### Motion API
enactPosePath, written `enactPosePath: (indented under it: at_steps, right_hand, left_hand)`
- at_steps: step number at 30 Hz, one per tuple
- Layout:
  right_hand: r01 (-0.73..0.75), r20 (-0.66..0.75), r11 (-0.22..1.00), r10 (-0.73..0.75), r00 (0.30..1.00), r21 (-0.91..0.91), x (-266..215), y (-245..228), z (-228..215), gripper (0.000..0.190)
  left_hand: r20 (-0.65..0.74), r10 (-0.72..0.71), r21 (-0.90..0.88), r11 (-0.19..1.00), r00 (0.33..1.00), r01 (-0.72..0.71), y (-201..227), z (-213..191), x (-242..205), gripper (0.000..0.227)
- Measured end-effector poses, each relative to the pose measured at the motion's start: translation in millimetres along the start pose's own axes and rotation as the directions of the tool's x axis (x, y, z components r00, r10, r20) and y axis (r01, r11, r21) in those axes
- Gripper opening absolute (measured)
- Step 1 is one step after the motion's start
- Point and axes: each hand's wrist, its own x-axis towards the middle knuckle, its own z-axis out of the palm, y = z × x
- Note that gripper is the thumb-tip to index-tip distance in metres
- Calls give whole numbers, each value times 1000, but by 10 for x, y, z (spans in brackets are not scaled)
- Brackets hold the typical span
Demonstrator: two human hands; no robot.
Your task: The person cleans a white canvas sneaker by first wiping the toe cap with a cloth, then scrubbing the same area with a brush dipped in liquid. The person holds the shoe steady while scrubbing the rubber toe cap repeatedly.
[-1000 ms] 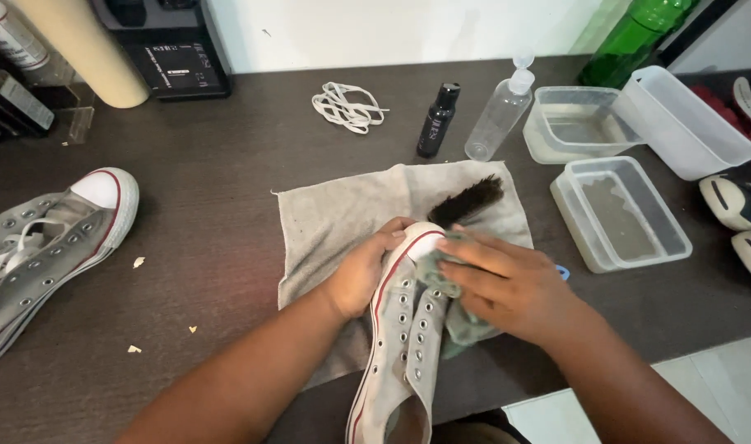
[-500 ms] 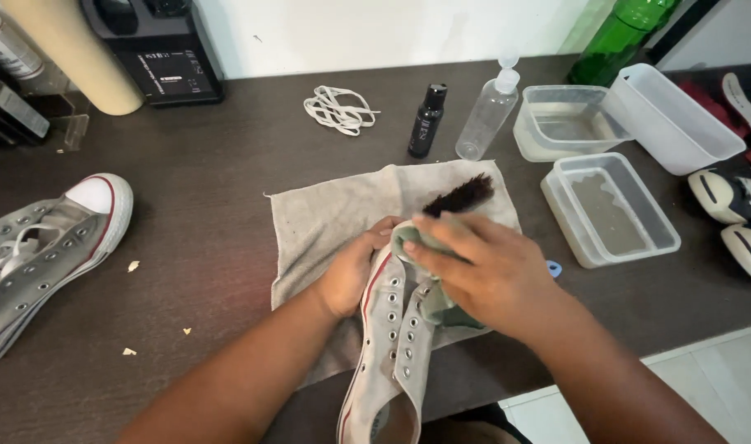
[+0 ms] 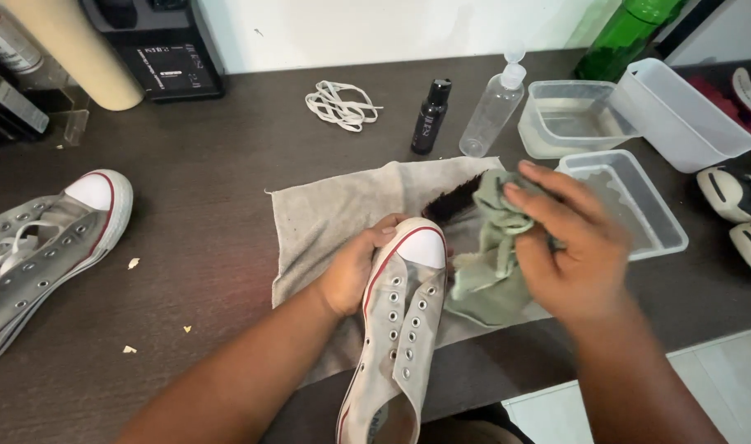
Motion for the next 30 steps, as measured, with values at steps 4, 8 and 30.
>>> enactPosePath:
  at_steps: [4, 8, 30]
  right_hand:
    - [-61, 41, 998, 60, 997, 34, 22, -128, 103, 42]
    - [-146, 8, 986, 146, 989, 76, -49, -110, 205, 39]
    - [105, 118, 985, -122, 986, 141, -173, -129, 4, 28]
  left_hand:
    - [88, -31, -76, 996, 996, 38, 23, 12, -24, 38]
    - [-95, -13, -5, 1000, 995, 13, -16, -142, 14, 35]
    - [43, -9, -42, 999, 999, 11, 22, -125, -12, 44]
